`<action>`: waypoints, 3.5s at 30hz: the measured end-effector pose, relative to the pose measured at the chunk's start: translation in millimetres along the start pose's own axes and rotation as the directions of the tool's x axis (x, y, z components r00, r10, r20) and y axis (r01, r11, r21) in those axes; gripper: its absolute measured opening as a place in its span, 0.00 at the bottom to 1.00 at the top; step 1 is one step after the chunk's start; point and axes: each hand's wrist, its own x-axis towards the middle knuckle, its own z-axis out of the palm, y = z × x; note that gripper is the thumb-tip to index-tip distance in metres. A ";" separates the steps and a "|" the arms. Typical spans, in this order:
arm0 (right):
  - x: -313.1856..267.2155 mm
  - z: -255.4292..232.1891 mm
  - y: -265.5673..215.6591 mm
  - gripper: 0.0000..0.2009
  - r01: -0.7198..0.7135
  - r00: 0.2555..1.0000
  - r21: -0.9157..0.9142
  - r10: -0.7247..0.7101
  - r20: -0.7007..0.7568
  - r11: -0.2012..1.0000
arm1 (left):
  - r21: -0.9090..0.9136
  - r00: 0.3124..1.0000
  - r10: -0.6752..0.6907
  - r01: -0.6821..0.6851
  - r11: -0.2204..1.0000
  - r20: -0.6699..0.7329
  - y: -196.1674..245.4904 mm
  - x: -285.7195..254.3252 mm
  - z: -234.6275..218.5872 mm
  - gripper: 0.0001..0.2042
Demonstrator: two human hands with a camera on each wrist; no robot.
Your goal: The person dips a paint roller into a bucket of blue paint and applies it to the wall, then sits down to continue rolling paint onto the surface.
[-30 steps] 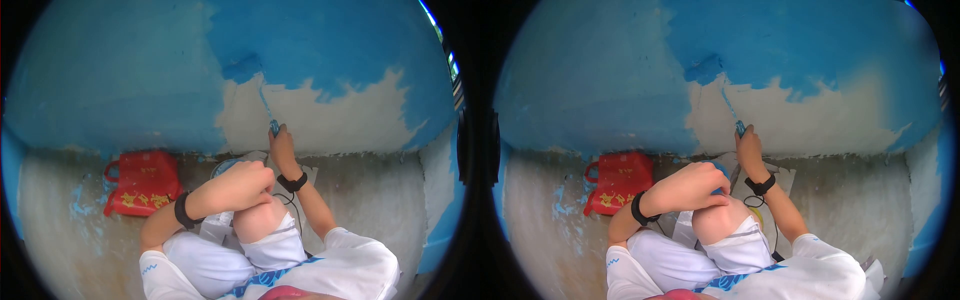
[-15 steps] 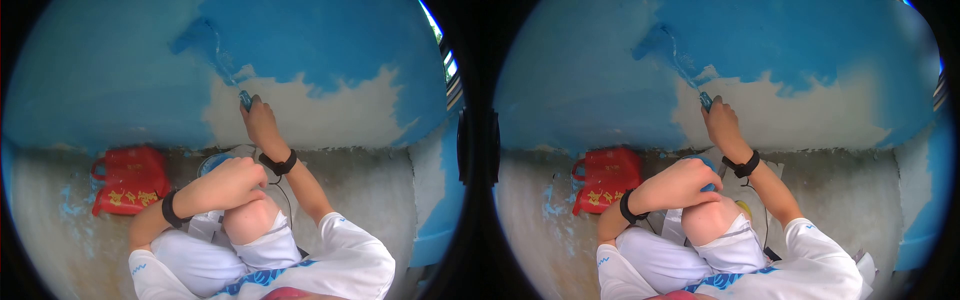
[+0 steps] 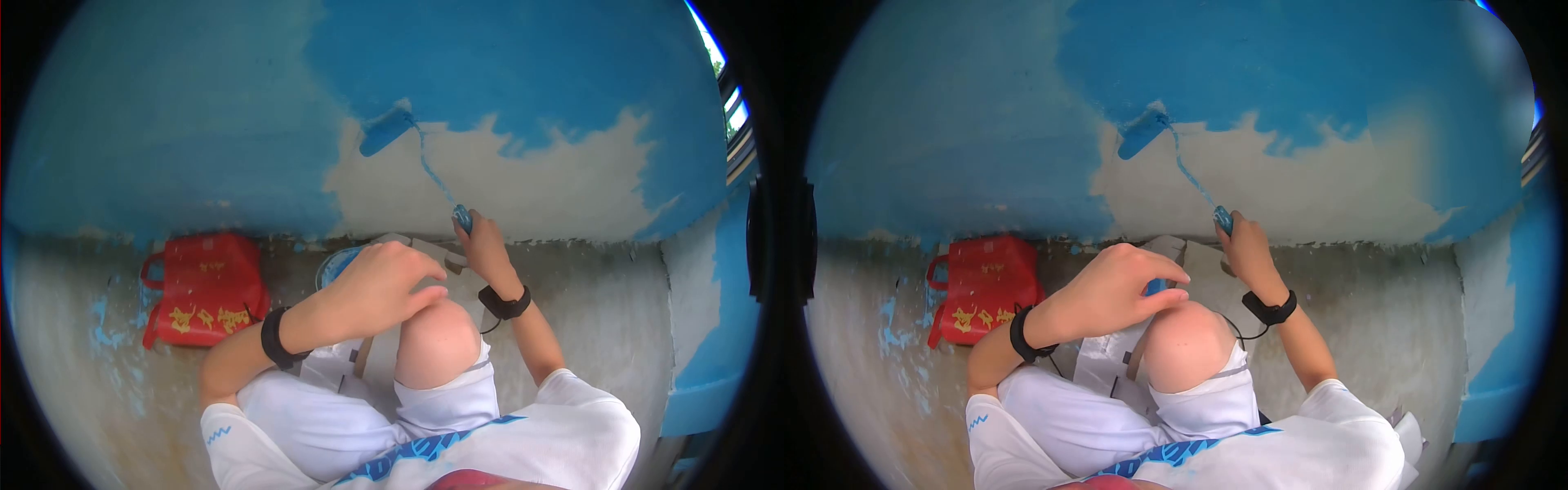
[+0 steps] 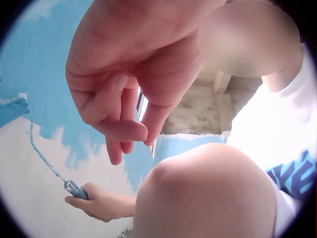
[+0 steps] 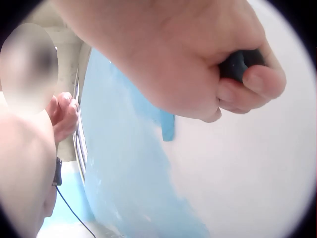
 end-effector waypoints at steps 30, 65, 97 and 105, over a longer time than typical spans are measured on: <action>51.3 -80.9 -51.8 0.11 0.159 0.980 -0.170 -0.176 -0.093 0.973 | -0.153 0.990 -0.036 0.056 0.987 0.134 -46.5 -31.8 53.2 0.13; -45.3 -67.5 80.4 0.13 -0.124 0.990 -0.293 0.097 -0.104 0.948 | -0.123 0.985 0.003 0.019 0.992 0.172 -50.2 -15.5 57.9 0.14; -28.8 42.8 88.7 0.16 -0.483 0.839 0.801 0.449 0.307 0.354 | -0.136 0.990 -0.016 0.035 0.990 0.138 -47.3 -11.2 50.7 0.14; 6.3 13.8 42.0 0.15 -0.380 0.860 0.909 0.427 0.279 0.171 | -0.168 0.985 -0.028 0.057 0.984 0.169 -49.3 -15.2 52.8 0.14</action>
